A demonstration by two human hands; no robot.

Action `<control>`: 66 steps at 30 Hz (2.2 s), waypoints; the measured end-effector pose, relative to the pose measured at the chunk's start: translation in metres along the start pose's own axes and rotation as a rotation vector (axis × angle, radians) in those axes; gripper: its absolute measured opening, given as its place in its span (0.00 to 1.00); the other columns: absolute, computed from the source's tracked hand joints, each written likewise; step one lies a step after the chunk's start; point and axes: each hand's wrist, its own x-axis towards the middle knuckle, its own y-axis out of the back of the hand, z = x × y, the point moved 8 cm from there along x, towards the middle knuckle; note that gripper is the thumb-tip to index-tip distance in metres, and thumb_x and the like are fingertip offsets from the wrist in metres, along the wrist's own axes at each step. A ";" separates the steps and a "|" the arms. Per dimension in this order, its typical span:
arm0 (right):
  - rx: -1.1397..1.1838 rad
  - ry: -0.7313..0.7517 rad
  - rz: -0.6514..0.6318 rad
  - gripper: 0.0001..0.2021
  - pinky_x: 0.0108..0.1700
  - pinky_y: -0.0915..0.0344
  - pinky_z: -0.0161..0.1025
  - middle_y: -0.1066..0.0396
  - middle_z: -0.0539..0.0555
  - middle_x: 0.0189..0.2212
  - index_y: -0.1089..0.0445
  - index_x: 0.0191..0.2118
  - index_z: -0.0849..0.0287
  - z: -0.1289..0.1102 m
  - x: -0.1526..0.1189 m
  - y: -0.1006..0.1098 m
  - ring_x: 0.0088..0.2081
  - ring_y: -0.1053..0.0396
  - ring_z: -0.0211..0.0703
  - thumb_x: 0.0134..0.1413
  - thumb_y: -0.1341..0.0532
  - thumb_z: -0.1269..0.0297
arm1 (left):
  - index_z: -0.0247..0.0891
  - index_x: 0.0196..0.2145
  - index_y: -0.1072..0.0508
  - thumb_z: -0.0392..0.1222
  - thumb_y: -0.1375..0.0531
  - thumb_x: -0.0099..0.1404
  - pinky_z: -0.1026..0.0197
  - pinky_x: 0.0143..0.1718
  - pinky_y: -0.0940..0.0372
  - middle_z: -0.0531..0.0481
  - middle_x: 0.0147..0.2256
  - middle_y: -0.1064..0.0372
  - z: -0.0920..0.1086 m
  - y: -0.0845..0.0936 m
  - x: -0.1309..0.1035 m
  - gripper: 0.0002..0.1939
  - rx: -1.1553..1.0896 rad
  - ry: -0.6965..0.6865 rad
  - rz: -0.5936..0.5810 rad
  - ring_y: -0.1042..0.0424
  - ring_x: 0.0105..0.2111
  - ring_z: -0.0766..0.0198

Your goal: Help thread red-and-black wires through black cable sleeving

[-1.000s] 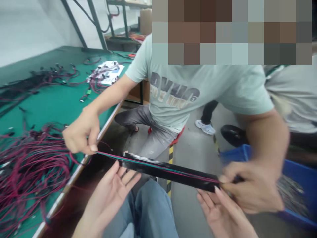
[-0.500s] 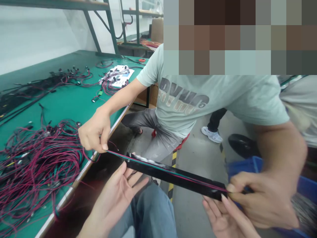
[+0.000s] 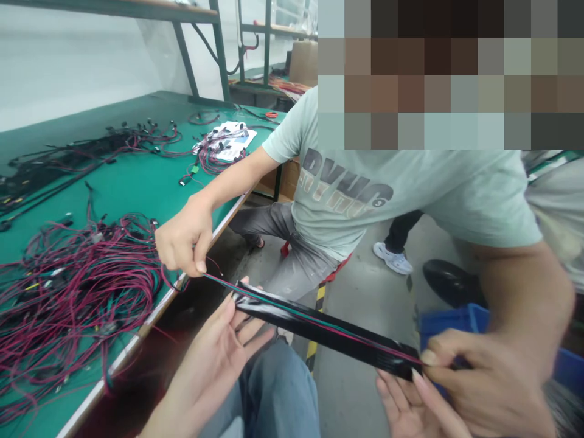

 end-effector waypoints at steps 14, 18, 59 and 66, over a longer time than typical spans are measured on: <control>-0.425 0.079 -0.125 0.19 0.36 0.29 0.44 0.28 0.56 0.42 0.27 0.38 0.50 -0.016 -0.052 -0.022 0.37 0.29 0.48 0.34 0.34 0.55 | 0.45 0.42 0.31 0.48 0.36 0.48 0.45 0.55 0.50 0.49 0.44 0.32 0.025 0.034 -0.006 0.21 0.532 -0.175 0.041 0.37 0.48 0.51; -1.208 0.557 -0.012 0.18 0.29 0.33 0.40 0.26 0.56 0.29 0.26 0.37 0.53 -0.076 -0.081 -0.033 0.25 0.32 0.42 0.33 0.33 0.59 | 0.44 0.33 0.28 0.40 0.30 0.38 0.53 0.55 0.52 0.49 0.37 0.32 0.060 0.010 -0.036 0.21 1.388 -0.856 0.133 0.36 0.44 0.52; -2.376 0.917 -0.357 0.08 0.28 0.46 0.38 0.27 0.54 0.27 0.31 0.36 0.56 -0.092 -0.059 -0.137 0.31 0.29 0.51 0.48 0.43 0.63 | 0.36 0.31 0.34 0.39 0.49 0.62 0.58 0.30 0.45 0.48 0.29 0.35 0.044 -0.107 -0.035 0.06 2.785 -1.207 -0.457 0.36 0.31 0.59; -2.266 0.984 -0.210 0.07 0.28 0.49 0.36 0.28 0.51 0.29 0.32 0.26 0.57 -0.105 -0.071 -0.144 0.29 0.31 0.42 0.50 0.45 0.63 | 0.37 0.28 0.33 0.42 0.52 0.64 0.57 0.32 0.48 0.48 0.28 0.33 0.066 -0.111 -0.040 0.11 2.644 -1.257 -0.400 0.37 0.32 0.59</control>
